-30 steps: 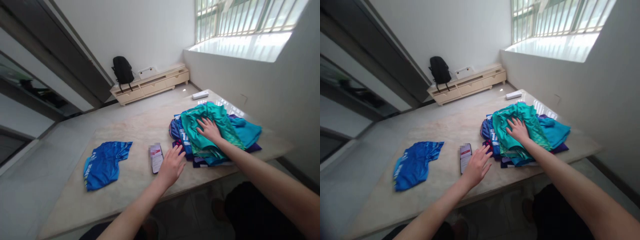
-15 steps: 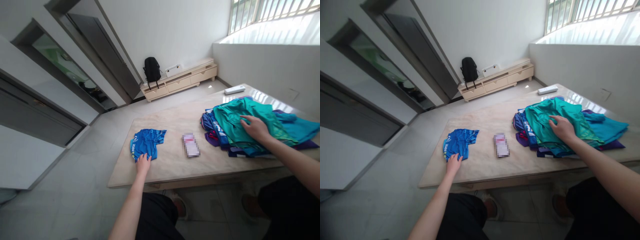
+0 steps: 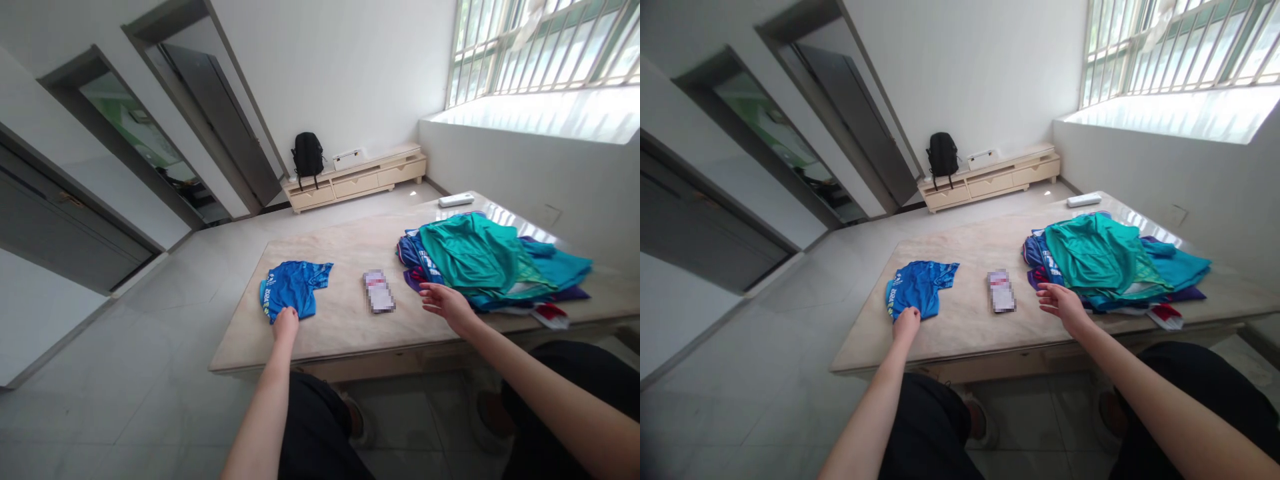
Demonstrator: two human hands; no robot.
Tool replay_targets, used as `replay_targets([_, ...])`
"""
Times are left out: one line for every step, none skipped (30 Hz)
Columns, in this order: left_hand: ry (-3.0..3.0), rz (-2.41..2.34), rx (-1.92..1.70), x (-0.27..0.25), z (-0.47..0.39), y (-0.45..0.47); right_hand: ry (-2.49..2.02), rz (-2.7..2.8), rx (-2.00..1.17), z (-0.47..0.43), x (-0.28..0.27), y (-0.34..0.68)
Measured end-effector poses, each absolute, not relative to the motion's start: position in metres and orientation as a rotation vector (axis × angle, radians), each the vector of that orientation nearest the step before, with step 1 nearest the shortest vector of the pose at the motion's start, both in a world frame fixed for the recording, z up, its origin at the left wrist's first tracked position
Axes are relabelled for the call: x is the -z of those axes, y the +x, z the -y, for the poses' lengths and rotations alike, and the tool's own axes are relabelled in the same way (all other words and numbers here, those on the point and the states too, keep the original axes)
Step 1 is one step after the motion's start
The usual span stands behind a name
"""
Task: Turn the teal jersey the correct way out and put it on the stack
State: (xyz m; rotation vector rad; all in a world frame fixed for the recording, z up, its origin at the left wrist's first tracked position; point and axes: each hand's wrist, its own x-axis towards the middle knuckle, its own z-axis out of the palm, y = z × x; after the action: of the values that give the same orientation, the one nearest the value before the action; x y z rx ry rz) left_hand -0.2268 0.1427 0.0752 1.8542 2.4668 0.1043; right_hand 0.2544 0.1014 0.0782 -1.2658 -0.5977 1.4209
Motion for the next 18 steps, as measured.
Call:
replay_targets([1.852, -2.457, -0.111, -0.074, -0.142, -0.227, -1.251, 0.609, -1.464, -0.103, -0.078, 0.251])
replay_targets([1.849, -2.449, -0.119, -0.073, -0.142, -0.227, -1.243, 0.615, -1.495, -0.104, -0.076, 0.249])
replay_targets([1.844, -2.442, -0.128, -0.072, -0.141, -0.227, -1.241, 0.615, -1.515, -0.105, -0.074, 0.247])
replay_targets([1.838, -2.438, -0.139, -0.072, -0.14, -0.227, -1.246, 0.613, -1.525, -0.107, -0.071, 0.245])
replay_targets([1.831, -2.437, -0.154, -0.072, -0.139, -0.226, -1.253, 0.609, -1.529, -0.109, -0.067, 0.244])
replay_targets([1.822, -2.44, -0.173, -0.072, -0.138, -0.225, -1.26, 0.606, -1.528, -0.11, -0.064, 0.243])
replay_targets([1.813, -2.445, -0.196, -0.073, -0.138, -0.223, -1.267, 0.603, -1.526, -0.112, -0.06, 0.242])
replay_targets([1.805, -2.452, -0.224, -0.075, -0.138, -0.221, -1.273, 0.6, -1.525, -0.114, -0.057, 0.241])
replay_targets([1.799, -2.46, -0.257, -0.078, -0.138, -0.219, -1.282, 0.596, -1.526, -0.115, -0.054, 0.241])
replay_targets([1.794, -2.471, -0.298, -0.083, -0.139, -0.216, -1.293, 0.59, -1.529, -0.117, -0.051, 0.241])
replay_targets([1.792, -2.485, -0.349, -0.089, -0.141, -0.214, -1.304, 0.583, -1.535, -0.117, -0.049, 0.241])
replay_targets([1.796, -2.5, -0.412, -0.097, -0.143, -0.211, -1.312, 0.577, -1.544, -0.118, -0.048, 0.241])
replay_targets([1.806, -2.514, -0.485, -0.106, -0.145, -0.208, -1.316, 0.574, -1.555, -0.117, -0.047, 0.241])
replay_targets([1.823, -2.522, -0.564, -0.116, -0.147, -0.205, -1.316, 0.572, -1.57, -0.117, -0.046, 0.24])
replay_targets([1.847, -2.521, -0.644, -0.128, -0.148, -0.2, -1.313, 0.57, -1.591, -0.116, -0.045, 0.239])
replay_targets([1.878, -2.507, -0.719, -0.139, -0.148, -0.193, -1.308, 0.567, -1.618, -0.114, -0.045, 0.237])
replay_targets([1.917, -2.478, -0.786, -0.151, -0.145, -0.182, -1.299, 0.563, -1.655, -0.112, -0.046, 0.234])
replay_targets([1.959, -2.436, -0.838, -0.161, -0.139, -0.168, -1.29, 0.557, -1.699, -0.108, -0.047, 0.23])
